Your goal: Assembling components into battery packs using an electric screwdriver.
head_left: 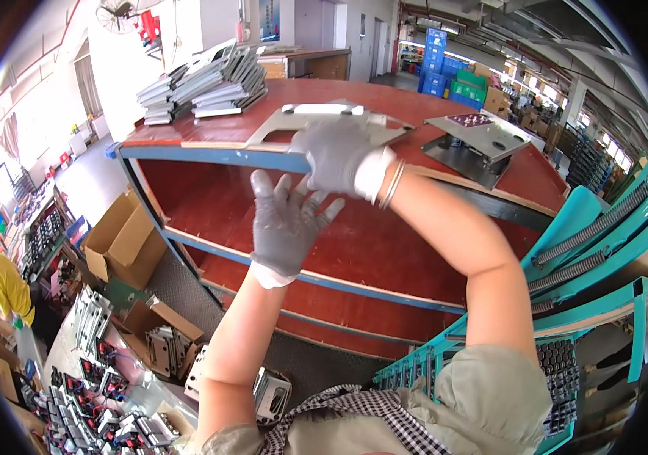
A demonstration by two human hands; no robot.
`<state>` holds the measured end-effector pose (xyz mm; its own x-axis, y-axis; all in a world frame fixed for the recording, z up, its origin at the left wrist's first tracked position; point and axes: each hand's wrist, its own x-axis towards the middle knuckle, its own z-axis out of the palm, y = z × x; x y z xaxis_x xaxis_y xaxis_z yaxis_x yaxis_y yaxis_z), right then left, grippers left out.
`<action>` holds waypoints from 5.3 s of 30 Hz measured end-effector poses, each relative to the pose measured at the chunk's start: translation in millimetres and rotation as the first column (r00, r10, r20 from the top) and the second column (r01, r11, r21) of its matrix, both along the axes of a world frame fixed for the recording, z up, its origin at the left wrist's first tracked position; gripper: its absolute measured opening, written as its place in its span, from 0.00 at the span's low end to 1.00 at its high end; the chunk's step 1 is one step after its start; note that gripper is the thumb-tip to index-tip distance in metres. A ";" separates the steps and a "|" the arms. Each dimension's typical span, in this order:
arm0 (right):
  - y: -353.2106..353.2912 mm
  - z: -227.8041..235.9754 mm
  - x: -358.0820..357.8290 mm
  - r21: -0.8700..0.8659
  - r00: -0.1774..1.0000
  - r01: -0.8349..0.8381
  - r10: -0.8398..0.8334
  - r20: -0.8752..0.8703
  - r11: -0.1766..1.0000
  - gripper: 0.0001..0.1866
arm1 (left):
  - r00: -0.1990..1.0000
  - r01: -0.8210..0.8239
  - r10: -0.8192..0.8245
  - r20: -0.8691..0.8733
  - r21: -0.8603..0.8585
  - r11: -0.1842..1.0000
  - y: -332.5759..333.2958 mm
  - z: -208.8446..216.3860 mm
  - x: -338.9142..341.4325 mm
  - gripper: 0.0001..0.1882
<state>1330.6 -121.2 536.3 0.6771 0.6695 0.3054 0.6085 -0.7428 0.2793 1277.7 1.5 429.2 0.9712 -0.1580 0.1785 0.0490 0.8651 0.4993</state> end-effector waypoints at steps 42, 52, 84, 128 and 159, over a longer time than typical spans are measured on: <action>368.4 -588.1 -490.0 0.519 0.028 0.010 0.518 -0.855 0.855 0.23 | -0.220 0.695 0.970 0.106 0.715 0.080 256.5 -400.2 -699.9 0.53; 335.3 -457.8 -536.7 0.333 -0.310 0.398 0.467 -0.828 0.855 0.18 | -0.174 0.634 0.980 0.092 0.773 0.040 266.3 -376.3 -651.9 0.64; 343.7 -494.6 -576.8 0.178 0.730 -0.033 0.145 -0.668 0.983 0.56 | 0.780 0.433 0.577 0.243 0.457 -0.777 356.5 -336.8 -872.1 0.12; 345.6 -450.5 -631.5 0.721 0.533 0.383 0.499 -0.683 0.577 0.60 | 0.278 -0.228 0.955 0.103 0.973 -0.038 349.5 -393.8 -759.7 0.14; 406.8 -485.6 -583.2 0.153 0.332 -0.846 0.727 -0.601 0.512 0.60 | -0.162 0.419 0.987 0.011 0.906 0.059 298.1 -361.0 -905.9 0.43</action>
